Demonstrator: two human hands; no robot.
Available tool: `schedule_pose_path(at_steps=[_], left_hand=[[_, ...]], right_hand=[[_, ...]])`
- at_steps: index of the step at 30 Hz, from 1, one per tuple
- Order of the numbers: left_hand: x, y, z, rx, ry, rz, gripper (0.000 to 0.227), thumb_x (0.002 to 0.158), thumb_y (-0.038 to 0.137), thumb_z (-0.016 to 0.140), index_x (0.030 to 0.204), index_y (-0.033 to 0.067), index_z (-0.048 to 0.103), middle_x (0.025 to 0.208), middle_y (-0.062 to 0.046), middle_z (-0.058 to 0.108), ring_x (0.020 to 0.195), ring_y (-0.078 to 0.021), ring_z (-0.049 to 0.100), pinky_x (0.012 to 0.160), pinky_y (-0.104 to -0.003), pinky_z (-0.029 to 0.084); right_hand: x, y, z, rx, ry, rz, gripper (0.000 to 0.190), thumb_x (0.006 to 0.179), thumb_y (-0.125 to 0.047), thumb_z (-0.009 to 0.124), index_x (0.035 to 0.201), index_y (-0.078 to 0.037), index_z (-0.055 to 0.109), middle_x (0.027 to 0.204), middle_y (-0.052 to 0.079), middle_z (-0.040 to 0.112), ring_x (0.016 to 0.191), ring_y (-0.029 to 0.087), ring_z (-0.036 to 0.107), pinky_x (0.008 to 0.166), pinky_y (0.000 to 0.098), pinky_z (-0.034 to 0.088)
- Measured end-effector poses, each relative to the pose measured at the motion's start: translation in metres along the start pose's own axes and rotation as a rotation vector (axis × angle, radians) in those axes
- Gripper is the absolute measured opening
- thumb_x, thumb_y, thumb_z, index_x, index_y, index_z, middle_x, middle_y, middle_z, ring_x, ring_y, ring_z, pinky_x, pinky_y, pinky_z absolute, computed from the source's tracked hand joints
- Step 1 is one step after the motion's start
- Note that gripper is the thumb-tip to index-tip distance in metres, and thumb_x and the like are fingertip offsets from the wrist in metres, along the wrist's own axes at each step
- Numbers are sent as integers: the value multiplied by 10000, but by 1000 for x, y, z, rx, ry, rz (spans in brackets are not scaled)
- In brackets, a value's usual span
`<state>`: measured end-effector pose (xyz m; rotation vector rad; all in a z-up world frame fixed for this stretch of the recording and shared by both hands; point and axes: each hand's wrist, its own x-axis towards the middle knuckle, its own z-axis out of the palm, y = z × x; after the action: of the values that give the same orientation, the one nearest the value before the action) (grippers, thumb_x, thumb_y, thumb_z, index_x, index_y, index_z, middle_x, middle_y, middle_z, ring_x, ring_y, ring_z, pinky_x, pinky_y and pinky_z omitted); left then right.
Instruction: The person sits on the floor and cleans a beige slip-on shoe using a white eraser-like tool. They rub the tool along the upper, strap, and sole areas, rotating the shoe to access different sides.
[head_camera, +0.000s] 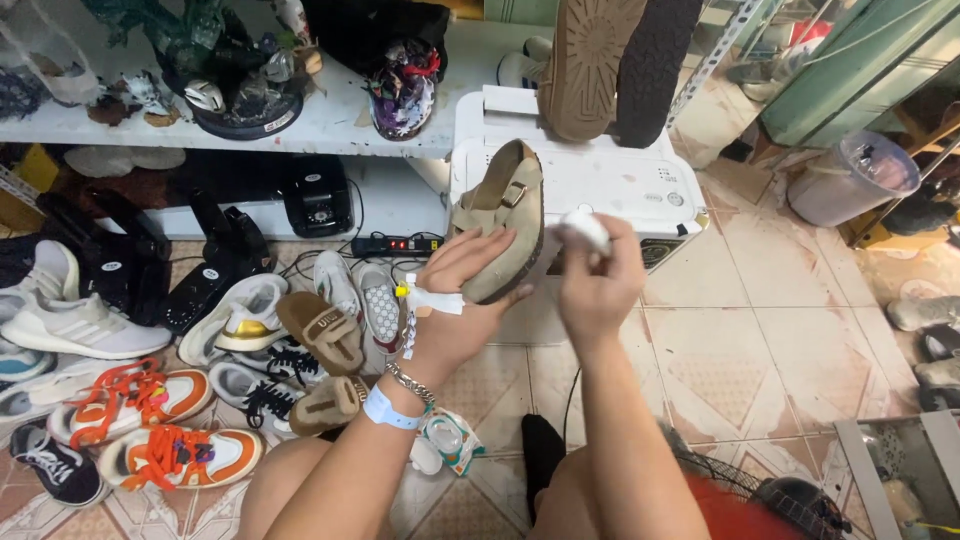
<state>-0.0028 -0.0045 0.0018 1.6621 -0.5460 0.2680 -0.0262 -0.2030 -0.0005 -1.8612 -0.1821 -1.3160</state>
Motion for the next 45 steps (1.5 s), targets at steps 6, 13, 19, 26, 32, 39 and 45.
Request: schedule_pose_path(at_steps=[6,13,19,26,32,39,45], left_hand=[[2,-3,0,-36,-11,61,726,863,178,1127,1545,145,881,1457,-229,912,1506,-601,749,1349,-747,512],[-1,-15,-9,-38,-39,33,695,936,296,1068,1587,175,860,1513,-166,906,1557,-543,738,1371,-691,519],[-3,-15,-5,-74,7,32,622,948,178,1025,1552,154,877,1480,-165,918,1536,-547,750,1369,-695,521],[-6,-11,-2,-72,51,96,547,1002,187,968,1541,145,887,1429,-174,930,1492,-543,779,1353,-668,549],[-4,-16,-2,-61,33,121,690,891,306,1082,1533,141,892,1442,-176,928,1494,-531,786,1352,-632,561],[-7,-23,2,5,71,173,815,790,347,1149,1525,102,897,1390,-203,935,1466,-524,807,1327,-580,597],[-11,-19,-1,61,34,328,707,932,302,1094,1579,120,873,1409,-145,936,1448,-479,828,1355,-587,589]], right_hand=[[-23,-45,16,163,-240,-100,504,1349,-563,396,1267,-74,485,1648,254,798,1667,396,657,1418,607,452],[-39,-70,6,182,-198,-92,796,1199,-753,499,1034,-8,727,969,191,838,927,321,893,908,423,712],[-63,-49,0,74,-167,-220,436,1247,-498,606,1286,-69,676,1223,230,923,1349,457,876,1266,643,622],[-55,-49,4,195,-190,-208,416,1307,-455,541,1216,-51,578,1540,346,781,1573,524,711,1381,643,514],[-45,-58,7,145,-209,-209,544,1290,-463,576,1407,55,694,1565,334,803,1635,527,660,1443,647,409],[-79,-80,2,439,-386,-226,471,1243,-500,624,1179,-34,631,1297,299,943,1351,601,878,1407,663,482],[-53,-45,4,90,-157,-276,457,1326,-453,507,1223,-16,591,1399,313,899,1452,536,816,1409,622,476]])
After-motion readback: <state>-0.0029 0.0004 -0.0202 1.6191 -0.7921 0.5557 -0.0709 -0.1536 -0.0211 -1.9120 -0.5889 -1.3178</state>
